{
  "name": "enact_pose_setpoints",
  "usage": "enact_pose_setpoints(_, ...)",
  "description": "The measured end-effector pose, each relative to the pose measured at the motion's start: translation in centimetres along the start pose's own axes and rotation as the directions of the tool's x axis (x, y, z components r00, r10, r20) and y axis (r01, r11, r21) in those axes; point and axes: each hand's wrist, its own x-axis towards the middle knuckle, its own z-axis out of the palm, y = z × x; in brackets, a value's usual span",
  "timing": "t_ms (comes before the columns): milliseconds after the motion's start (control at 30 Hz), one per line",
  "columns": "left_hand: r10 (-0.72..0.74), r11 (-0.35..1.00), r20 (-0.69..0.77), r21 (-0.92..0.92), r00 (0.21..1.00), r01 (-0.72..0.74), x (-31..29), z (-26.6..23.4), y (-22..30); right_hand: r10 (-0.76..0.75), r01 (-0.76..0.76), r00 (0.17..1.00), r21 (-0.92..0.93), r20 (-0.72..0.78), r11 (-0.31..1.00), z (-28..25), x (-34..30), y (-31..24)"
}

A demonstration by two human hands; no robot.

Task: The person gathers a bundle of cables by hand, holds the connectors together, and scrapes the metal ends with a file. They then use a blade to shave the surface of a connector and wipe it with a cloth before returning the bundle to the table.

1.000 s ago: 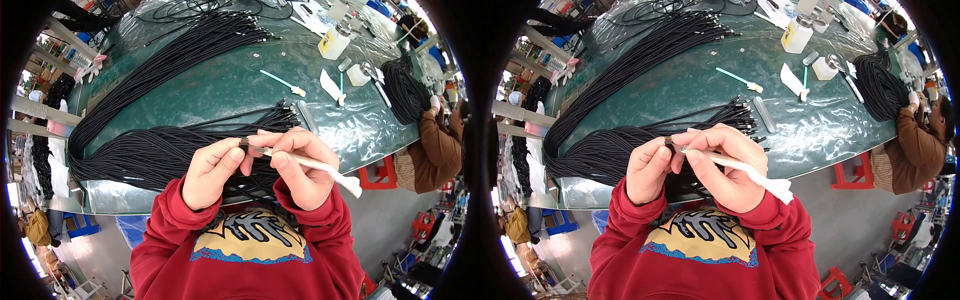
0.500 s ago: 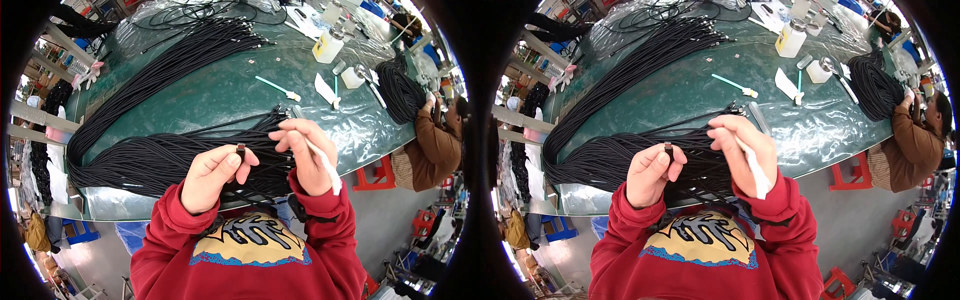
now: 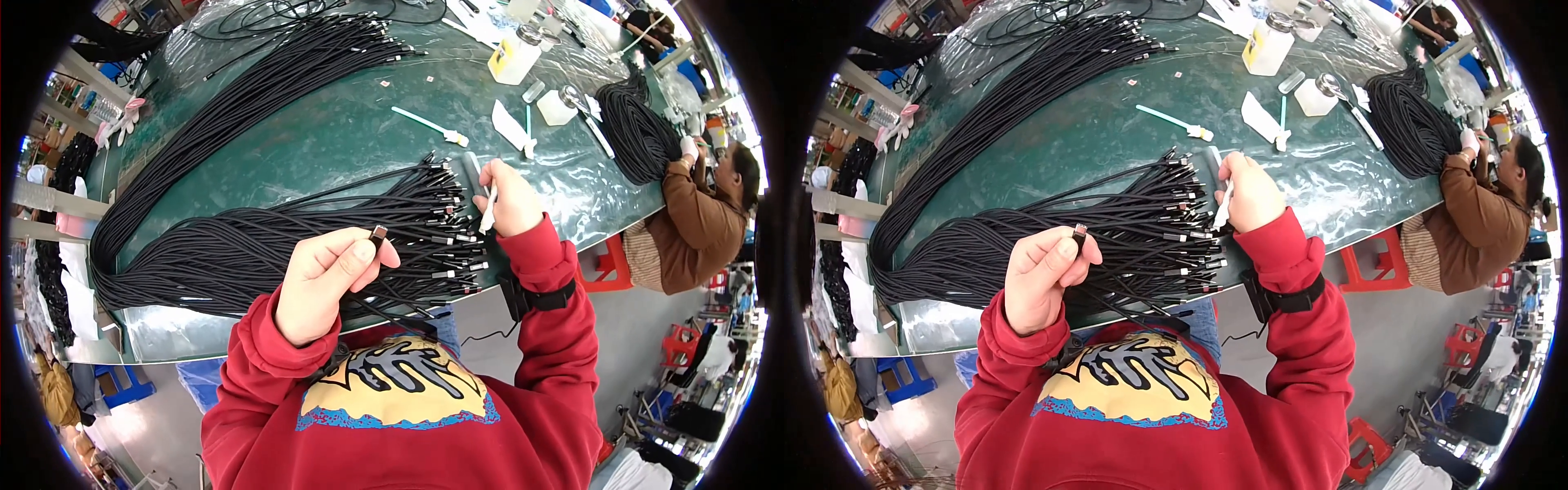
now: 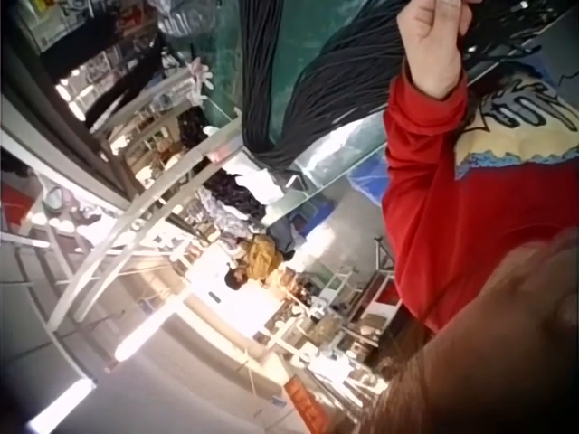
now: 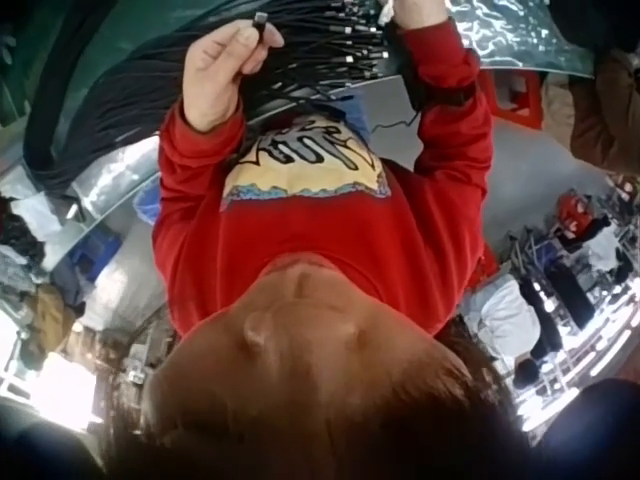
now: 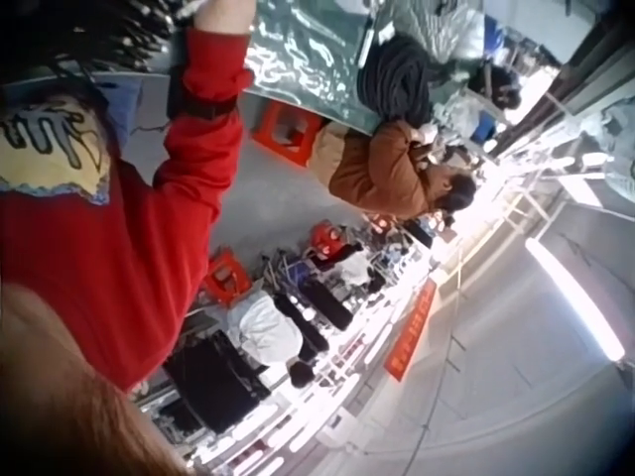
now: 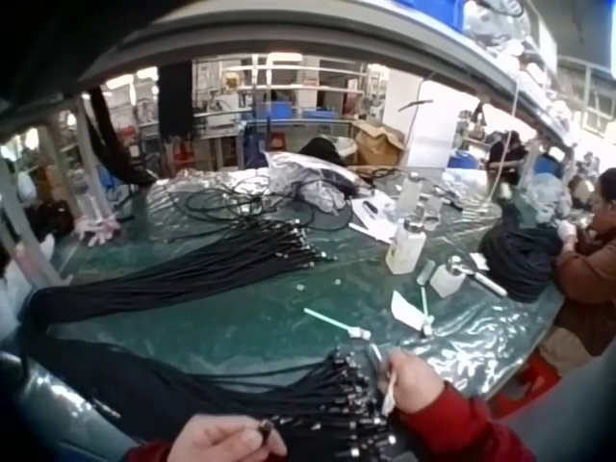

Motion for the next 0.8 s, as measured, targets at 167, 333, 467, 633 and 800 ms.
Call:
enact_pose_setpoints(167, -0.050, 0.999, 0.058, -0.014, 0.997, 0.051, -0.1, 0.3, 0.1, 0.121, -0.103, 0.989, 0.187, -0.086, 0.977, -1.7, -0.4, -1.9)
enact_pose_setpoints(333, -0.157, 0.987, 0.101, -0.005, 0.982, 0.158, 0.0, 0.2, 0.4, -0.156, 0.155, 0.986, 0.732, -0.067, 0.663, -2.4, -2.1, -9.1)
enact_pose_setpoints(467, -0.149, 0.989, 0.056, 0.027, 0.987, 0.147, 0.0, 0.6, 0.2, -0.333, 0.189, 0.942, 0.762, 0.036, 0.619, -2.5, -2.3, -10.2)
enact_pose_setpoints(633, -0.159, 0.987, 0.101, 0.007, 0.982, 0.159, -0.1, 0.4, 0.3, -0.376, 0.145, 0.915, 0.754, 0.144, 0.641, -2.3, -2.3, -10.4)
enact_pose_setpoints(800, -0.193, 0.981, 0.132, 0.046, 0.972, 0.188, -0.1, 0.3, 0.2, -0.311, 0.042, 0.928, 0.771, 0.206, 0.636, -1.8, -1.8, -11.1)
